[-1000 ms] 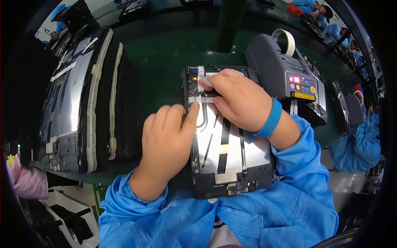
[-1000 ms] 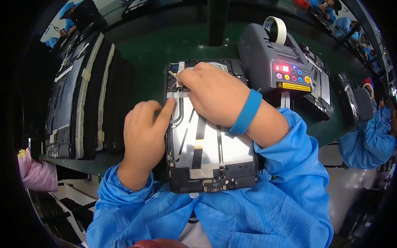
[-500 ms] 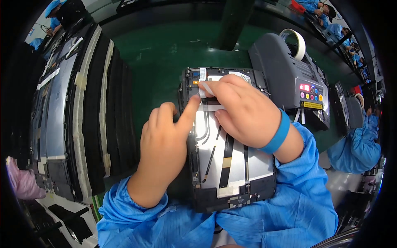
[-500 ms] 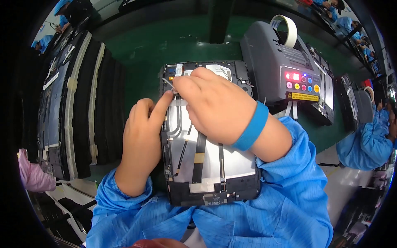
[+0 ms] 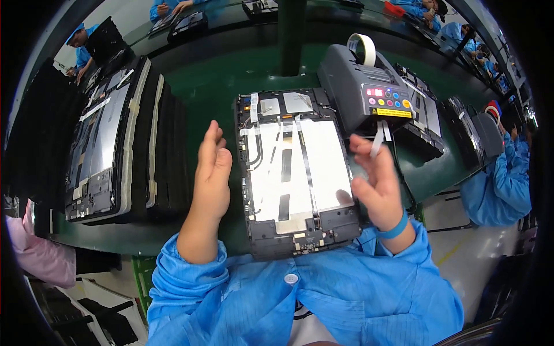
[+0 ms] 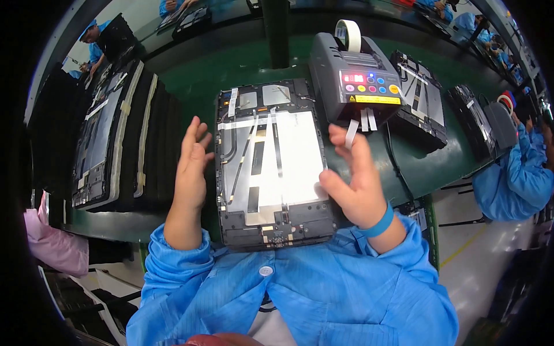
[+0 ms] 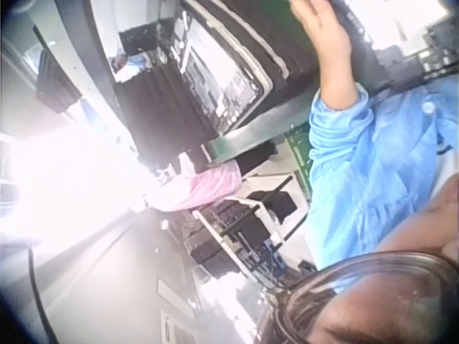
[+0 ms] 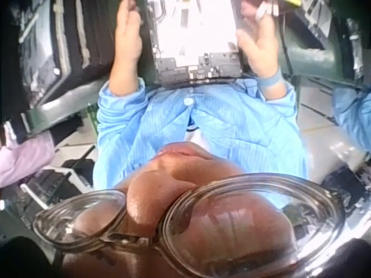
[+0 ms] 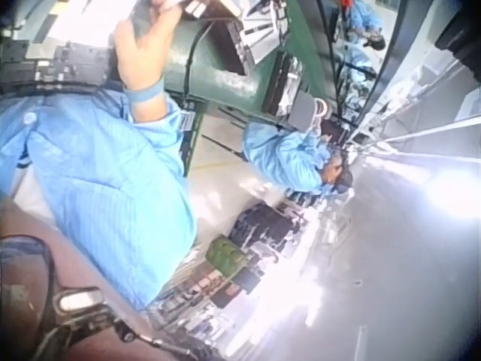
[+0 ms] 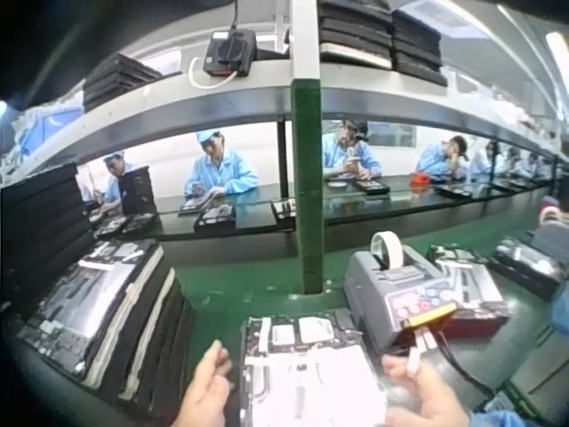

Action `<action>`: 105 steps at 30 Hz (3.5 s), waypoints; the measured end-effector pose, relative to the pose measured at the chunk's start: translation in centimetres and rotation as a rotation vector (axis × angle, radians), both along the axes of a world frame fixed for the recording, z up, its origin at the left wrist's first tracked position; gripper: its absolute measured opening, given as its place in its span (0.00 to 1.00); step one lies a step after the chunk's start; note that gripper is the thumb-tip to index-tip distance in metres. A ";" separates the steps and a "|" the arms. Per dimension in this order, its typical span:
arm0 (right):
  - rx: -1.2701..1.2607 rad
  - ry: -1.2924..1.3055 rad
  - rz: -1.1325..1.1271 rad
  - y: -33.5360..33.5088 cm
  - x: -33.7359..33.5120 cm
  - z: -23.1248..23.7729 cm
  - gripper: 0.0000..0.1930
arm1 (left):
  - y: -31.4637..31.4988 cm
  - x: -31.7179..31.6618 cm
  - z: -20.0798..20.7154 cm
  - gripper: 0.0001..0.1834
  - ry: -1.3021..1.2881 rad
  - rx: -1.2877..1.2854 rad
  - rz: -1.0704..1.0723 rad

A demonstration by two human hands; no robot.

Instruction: The person retrieves tape strips from an electronic tape dispenser and applies them onto tablet devices by hand. The person stacks the devices, takes down additional stacks from an overhead shelf, and places them onto the workbench to apply more tape.

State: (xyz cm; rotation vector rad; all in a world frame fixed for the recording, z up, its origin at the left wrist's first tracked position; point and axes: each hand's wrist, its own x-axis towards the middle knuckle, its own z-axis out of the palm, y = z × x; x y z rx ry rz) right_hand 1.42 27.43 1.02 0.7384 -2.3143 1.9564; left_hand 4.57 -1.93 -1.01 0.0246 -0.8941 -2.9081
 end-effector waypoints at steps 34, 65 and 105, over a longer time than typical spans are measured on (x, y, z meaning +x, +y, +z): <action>0.339 0.550 0.265 -2.8 1.9 4.7 0.06 | 7.1 3.3 9.5 0.06 0.720 -1.869 0.262; 0.418 0.374 0.111 -5.8 -5.8 2.7 0.15 | 4.0 -4.6 7.2 0.12 0.511 -2.033 -0.067; 0.922 0.079 0.435 -7.7 -10.6 6.8 0.10 | 3.6 -8.0 5.9 0.06 0.679 -1.926 0.101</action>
